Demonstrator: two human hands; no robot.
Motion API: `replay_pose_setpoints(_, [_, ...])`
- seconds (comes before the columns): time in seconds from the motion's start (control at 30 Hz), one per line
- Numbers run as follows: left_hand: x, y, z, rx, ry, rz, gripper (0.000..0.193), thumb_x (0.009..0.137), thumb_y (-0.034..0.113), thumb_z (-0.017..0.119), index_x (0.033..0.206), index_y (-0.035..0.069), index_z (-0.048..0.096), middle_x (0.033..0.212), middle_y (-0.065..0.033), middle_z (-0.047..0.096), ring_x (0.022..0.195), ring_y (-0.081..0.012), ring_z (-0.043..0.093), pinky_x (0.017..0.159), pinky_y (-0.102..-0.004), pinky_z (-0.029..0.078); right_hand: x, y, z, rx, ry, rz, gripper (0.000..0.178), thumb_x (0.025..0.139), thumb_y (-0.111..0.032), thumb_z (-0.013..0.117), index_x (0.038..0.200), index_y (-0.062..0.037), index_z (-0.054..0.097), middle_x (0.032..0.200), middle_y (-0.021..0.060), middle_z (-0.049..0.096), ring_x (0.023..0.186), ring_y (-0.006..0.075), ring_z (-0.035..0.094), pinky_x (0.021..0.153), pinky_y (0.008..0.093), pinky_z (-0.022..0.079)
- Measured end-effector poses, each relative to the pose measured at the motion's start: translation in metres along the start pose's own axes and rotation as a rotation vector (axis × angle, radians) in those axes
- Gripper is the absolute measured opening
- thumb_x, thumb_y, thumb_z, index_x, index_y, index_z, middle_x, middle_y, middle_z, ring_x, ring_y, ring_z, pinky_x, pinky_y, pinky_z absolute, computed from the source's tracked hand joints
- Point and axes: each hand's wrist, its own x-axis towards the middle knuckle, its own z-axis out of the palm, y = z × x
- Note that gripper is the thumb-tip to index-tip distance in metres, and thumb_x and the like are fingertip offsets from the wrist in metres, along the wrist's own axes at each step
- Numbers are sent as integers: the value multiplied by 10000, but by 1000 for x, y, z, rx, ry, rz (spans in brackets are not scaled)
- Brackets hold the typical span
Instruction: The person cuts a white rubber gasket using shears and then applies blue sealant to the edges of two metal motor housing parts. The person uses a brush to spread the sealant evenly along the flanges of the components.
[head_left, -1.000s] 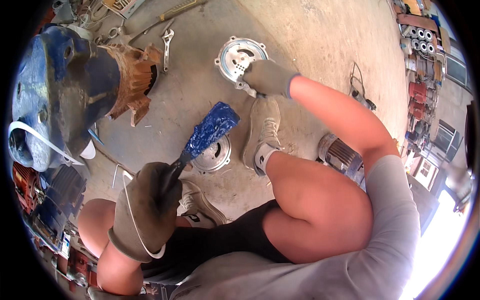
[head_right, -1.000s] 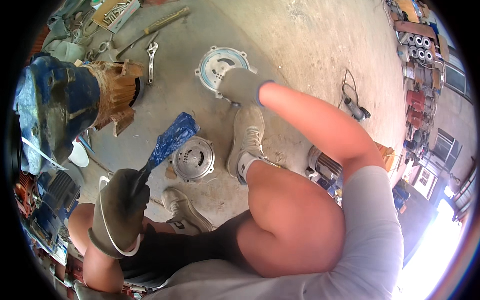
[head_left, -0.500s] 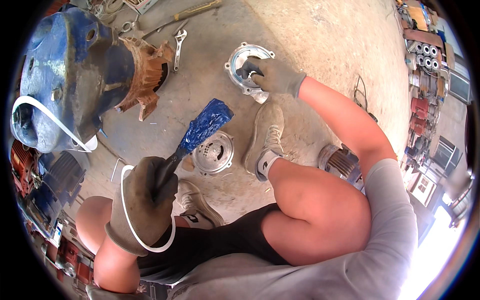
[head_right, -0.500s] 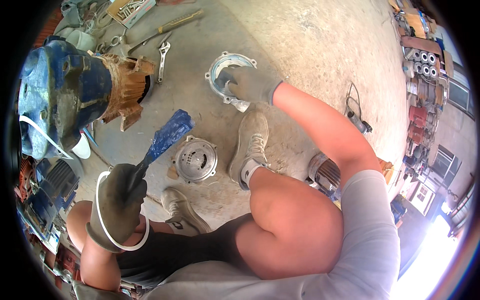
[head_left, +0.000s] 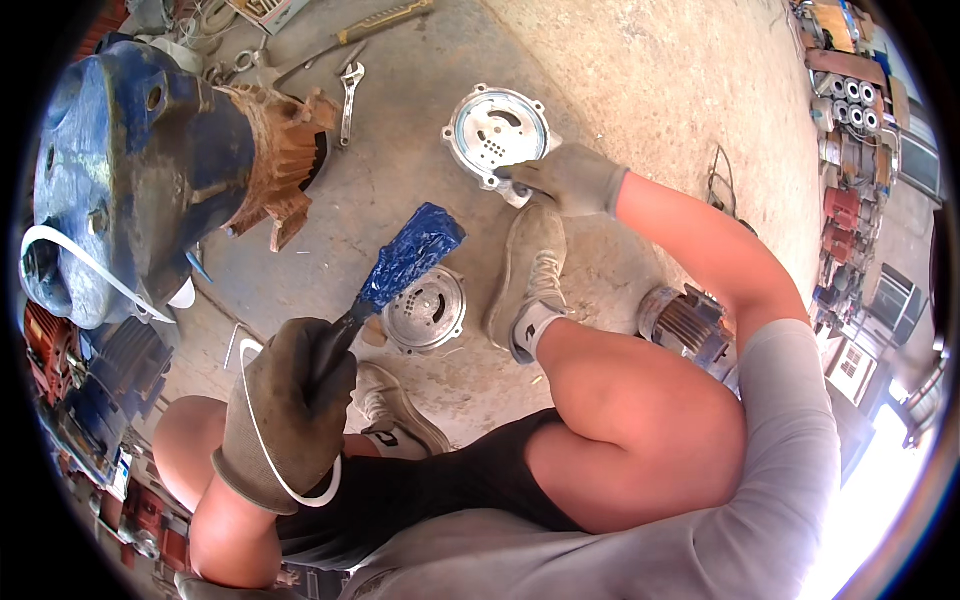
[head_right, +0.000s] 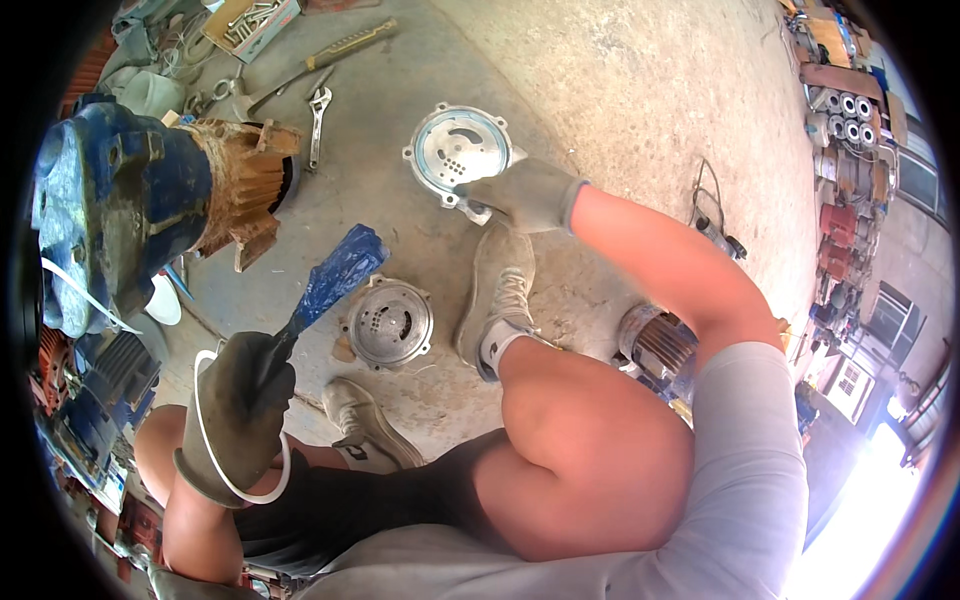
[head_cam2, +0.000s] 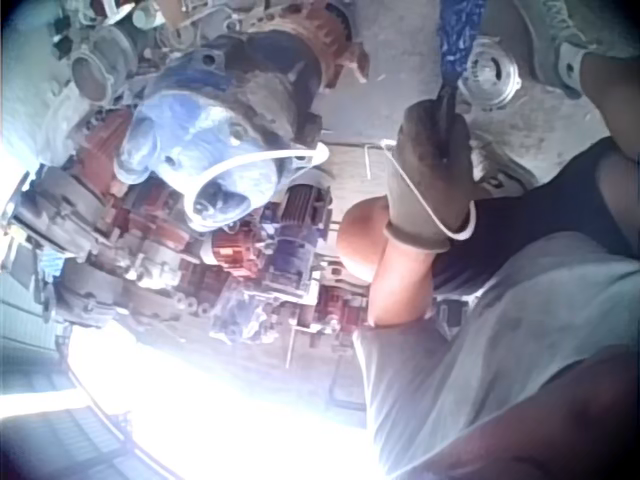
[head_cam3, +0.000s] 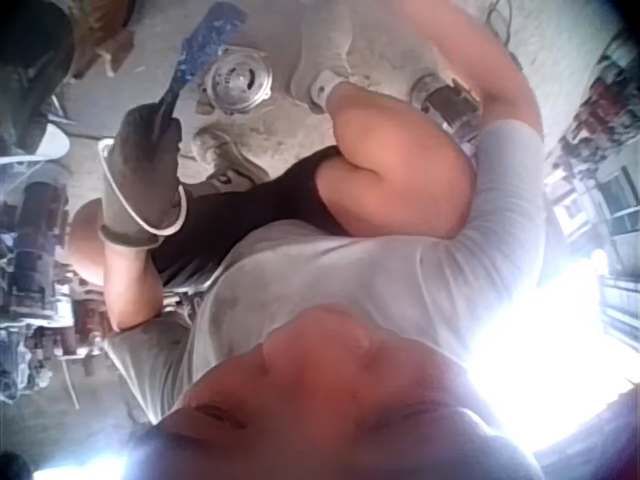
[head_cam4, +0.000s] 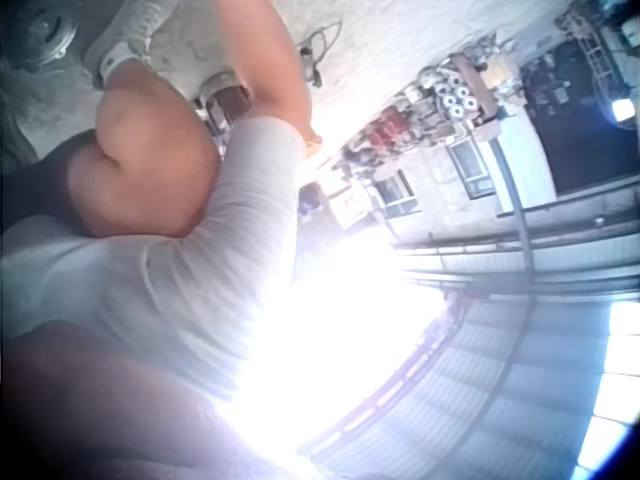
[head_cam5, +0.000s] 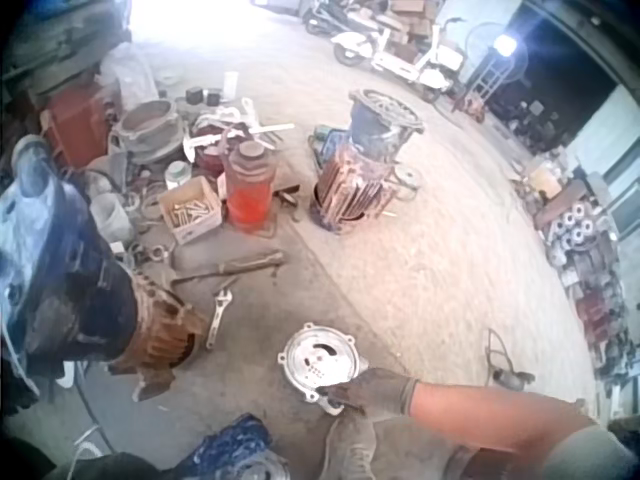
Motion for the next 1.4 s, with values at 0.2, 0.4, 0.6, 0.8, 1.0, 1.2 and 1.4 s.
replay_pose_setpoints(0.2, [3, 0, -2, -1, -35, 13, 142, 941, 7, 689, 1067, -22, 630, 757, -160, 643, 653, -324, 617, 613, -421, 467, -34, 18, -10, 119, 108, 220, 460, 975, -193, 626, 1430, -144, 664, 1009, 159, 785, 903, 365, 759, 838, 496, 600])
replay_pose_setpoints(0.4, [2, 2, 1, -23, -28, -10, 150, 953, 22, 684, 1086, -22, 631, 781, -163, 647, 666, -326, 644, 620, -415, 494, -36, -3, 17, 334, 357, 447, 335, 938, -90, 623, 1270, -64, 660, 1013, 225, 752, 940, 415, 734, 852, 498, 576])
replay_pose_setpoints(0.6, [3, 0, -1, 33, -41, 62, 151, 969, 26, 676, 1104, -27, 635, 805, -171, 660, 682, -331, 651, 636, -414, 507, -18, -50, 27, 332, 238, 499, 257, 949, -111, 619, 1192, -46, 672, 1042, 219, 759, 978, 403, 734, 883, 494, 567])
replay_pose_setpoints(0.8, [5, -8, -2, 45, -4, 17, 123, 962, 17, 673, 1072, -26, 639, 755, -169, 652, 675, -346, 644, 638, -425, 502, -6, -116, -73, 511, 342, 236, 223, 903, -60, 598, 1098, -7, 693, 1017, 214, 767, 901, 369, 746, 818, 453, 588])
replay_pose_setpoints(1.0, [6, -12, -7, 62, 2, 17, 119, 961, 17, 686, 1063, -22, 638, 766, -179, 678, 662, -343, 658, 628, -417, 505, -33, -148, -91, 493, 497, -222, 222, 798, -20, 636, 1014, -52, 680, 895, 90, 754, 725, 310, 733, 651, 410, 580])
replay_pose_setpoints(1.2, [8, -10, -11, 17, -57, -64, 224, 950, 77, 713, 1134, -10, 620, 892, -273, 703, 821, -492, 705, 716, -528, 548, -27, -154, -79, 491, 556, -213, 235, 789, -18, 640, 1018, -61, 675, 884, 86, 750, 708, 317, 713, 629, 420, 560])
replay_pose_setpoints(1.4, [8, -11, -9, -36, -38, -10, 111, 983, 4, 687, 1082, -26, 645, 796, -140, 666, 705, -255, 628, 669, -378, 499, -32, -156, -80, 607, 408, -124, 219, 811, -66, 656, 1029, -50, 677, 1016, 165, 755, 761, 367, 712, 688, 441, 583])
